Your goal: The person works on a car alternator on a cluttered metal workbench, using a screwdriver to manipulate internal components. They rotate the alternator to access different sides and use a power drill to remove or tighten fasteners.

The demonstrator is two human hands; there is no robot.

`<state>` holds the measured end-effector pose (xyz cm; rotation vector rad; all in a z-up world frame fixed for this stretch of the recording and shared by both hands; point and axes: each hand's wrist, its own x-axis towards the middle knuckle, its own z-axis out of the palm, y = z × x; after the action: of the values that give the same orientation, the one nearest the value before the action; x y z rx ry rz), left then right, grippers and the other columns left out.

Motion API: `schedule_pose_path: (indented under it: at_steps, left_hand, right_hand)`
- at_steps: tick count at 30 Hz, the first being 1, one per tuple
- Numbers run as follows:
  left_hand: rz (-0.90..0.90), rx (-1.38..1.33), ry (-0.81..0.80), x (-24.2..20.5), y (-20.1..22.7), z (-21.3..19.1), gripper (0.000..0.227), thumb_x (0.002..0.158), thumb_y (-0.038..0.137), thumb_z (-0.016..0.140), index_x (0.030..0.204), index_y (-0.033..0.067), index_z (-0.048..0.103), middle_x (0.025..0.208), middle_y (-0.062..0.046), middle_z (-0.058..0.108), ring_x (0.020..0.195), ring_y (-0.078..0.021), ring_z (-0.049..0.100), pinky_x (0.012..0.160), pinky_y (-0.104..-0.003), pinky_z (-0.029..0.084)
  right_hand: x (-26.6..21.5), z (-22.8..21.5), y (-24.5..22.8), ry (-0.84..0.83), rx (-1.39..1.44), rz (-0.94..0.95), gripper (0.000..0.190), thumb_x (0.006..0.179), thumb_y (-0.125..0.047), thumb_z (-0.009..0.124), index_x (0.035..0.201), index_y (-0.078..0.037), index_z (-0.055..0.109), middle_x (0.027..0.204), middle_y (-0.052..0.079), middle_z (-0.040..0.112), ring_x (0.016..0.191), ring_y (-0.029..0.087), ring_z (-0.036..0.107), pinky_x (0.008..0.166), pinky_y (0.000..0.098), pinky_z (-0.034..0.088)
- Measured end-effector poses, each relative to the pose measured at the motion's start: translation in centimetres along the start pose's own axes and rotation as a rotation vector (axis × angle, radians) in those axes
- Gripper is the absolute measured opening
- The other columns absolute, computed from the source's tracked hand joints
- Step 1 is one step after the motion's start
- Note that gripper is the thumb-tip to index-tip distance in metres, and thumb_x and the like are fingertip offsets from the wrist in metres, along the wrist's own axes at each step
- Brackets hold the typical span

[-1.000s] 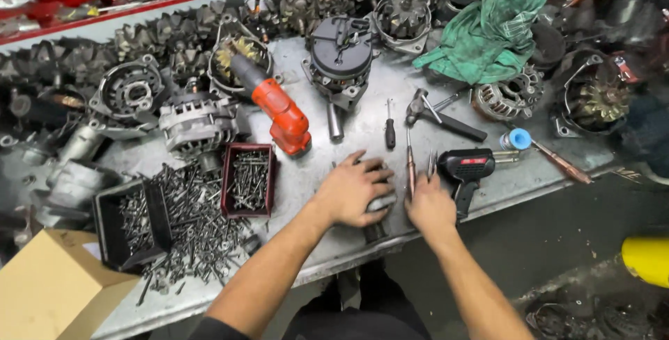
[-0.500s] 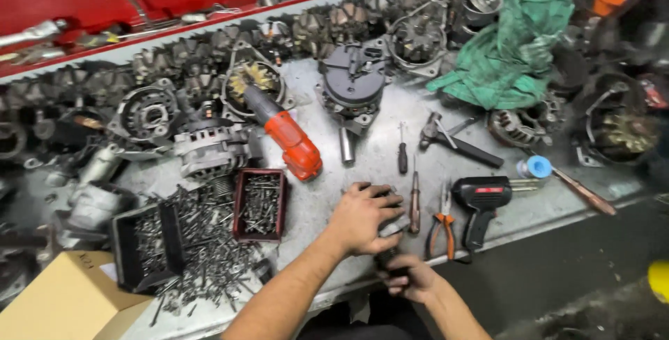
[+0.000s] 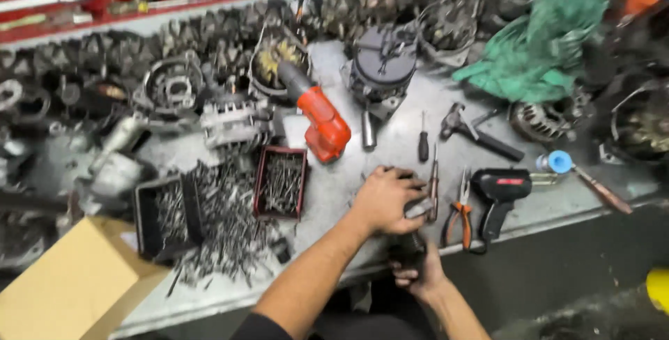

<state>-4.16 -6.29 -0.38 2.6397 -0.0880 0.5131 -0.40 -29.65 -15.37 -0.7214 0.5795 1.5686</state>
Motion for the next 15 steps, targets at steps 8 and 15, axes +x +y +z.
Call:
schedule_pose_path:
  at_steps: [8,15]
  left_hand:
    - [-0.023,0.035,0.026,0.9,-0.6,0.0,0.05,0.074,0.056,0.063,0.103,0.0194,0.08,0.125,0.005,0.074,0.11,-0.0266,0.063,0.098,-0.046,0.041]
    - [-0.184,0.029,0.155,-0.7,0.4,1.1,0.045,0.072,0.065,0.068,0.098,0.0304,0.08,0.128,0.005,0.07,0.133,-0.0314,0.052,0.118,-0.068,0.024]
  right_hand:
    - [-5.2,10.8,0.2,1.022,-1.914,-0.919,0.071,0.066,-0.053,0.083,0.119,-0.011,0.063,0.104,0.009,0.073,0.09,0.032,0.073,0.074,0.0421,0.059]
    - [-0.3,3.1,-3.3,0.443,-0.812,-0.466,0.037,0.071,-0.026,0.073,0.101,-0.005,0.066,0.085,0.01,0.066,0.057,0.018,0.054,0.06,0.0366,0.046]
